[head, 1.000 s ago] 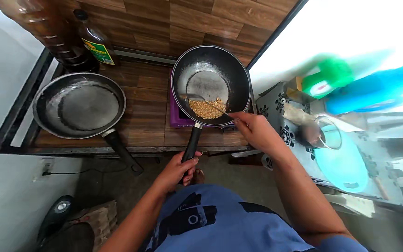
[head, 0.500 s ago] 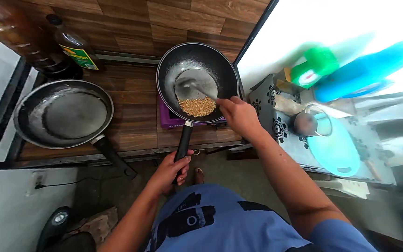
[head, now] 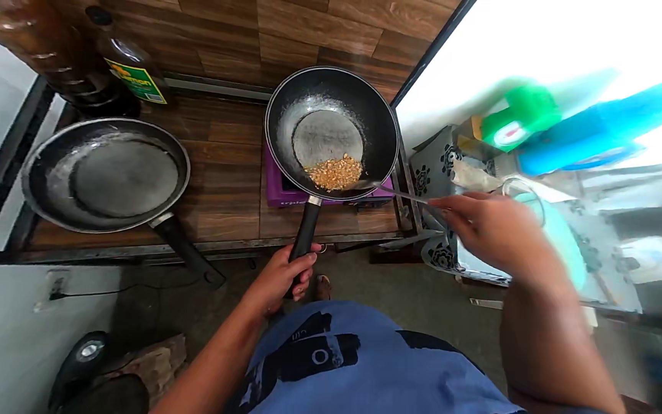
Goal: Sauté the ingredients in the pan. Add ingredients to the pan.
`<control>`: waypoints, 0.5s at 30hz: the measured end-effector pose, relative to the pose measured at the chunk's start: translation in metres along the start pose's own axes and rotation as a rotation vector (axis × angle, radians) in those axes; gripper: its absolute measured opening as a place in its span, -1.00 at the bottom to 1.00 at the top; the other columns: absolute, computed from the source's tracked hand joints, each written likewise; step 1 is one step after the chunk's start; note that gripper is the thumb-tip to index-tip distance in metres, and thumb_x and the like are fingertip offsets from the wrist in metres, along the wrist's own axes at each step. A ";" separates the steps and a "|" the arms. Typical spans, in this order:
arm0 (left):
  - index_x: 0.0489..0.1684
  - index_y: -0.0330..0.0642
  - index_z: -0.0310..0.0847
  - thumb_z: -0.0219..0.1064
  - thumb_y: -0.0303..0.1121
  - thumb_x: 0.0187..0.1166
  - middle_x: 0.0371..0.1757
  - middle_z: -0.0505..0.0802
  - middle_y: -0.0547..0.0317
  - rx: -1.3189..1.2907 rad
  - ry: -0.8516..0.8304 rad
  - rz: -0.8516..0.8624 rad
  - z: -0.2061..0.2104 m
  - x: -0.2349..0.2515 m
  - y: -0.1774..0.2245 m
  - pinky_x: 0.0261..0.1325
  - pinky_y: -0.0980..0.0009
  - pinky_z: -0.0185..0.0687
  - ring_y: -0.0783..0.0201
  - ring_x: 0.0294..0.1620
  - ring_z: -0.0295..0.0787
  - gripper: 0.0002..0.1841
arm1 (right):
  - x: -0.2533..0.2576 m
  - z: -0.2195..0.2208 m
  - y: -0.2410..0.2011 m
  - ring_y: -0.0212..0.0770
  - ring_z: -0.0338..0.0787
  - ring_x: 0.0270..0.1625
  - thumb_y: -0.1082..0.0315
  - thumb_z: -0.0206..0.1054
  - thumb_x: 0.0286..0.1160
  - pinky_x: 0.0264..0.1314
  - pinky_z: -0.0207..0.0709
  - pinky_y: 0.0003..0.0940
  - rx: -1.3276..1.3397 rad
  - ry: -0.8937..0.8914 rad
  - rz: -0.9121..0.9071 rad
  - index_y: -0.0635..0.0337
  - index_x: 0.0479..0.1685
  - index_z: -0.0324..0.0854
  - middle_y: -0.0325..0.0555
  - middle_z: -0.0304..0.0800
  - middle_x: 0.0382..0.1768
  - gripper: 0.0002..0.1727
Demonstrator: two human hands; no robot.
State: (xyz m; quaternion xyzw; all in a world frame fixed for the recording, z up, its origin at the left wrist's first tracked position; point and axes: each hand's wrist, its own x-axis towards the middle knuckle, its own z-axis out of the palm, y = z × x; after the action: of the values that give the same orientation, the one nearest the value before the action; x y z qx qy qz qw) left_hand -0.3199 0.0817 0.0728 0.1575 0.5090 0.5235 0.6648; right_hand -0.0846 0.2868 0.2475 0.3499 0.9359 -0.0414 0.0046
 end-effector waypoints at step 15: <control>0.39 -0.18 0.46 0.13 -0.36 0.79 -0.63 0.49 0.35 0.002 -0.003 0.006 0.001 0.000 0.001 -0.70 0.58 0.47 0.48 -0.78 0.42 -0.71 | 0.019 0.011 0.012 0.14 0.83 -0.18 0.20 0.20 0.76 -0.17 0.60 0.32 0.104 0.072 0.072 -0.01 0.19 0.83 0.05 0.86 -0.15 -0.69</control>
State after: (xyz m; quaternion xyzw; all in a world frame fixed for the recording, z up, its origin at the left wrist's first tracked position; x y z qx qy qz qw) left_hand -0.3198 0.0822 0.0735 0.1605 0.5080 0.5249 0.6639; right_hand -0.0915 0.3074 0.2344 0.3843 0.9189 -0.0771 -0.0456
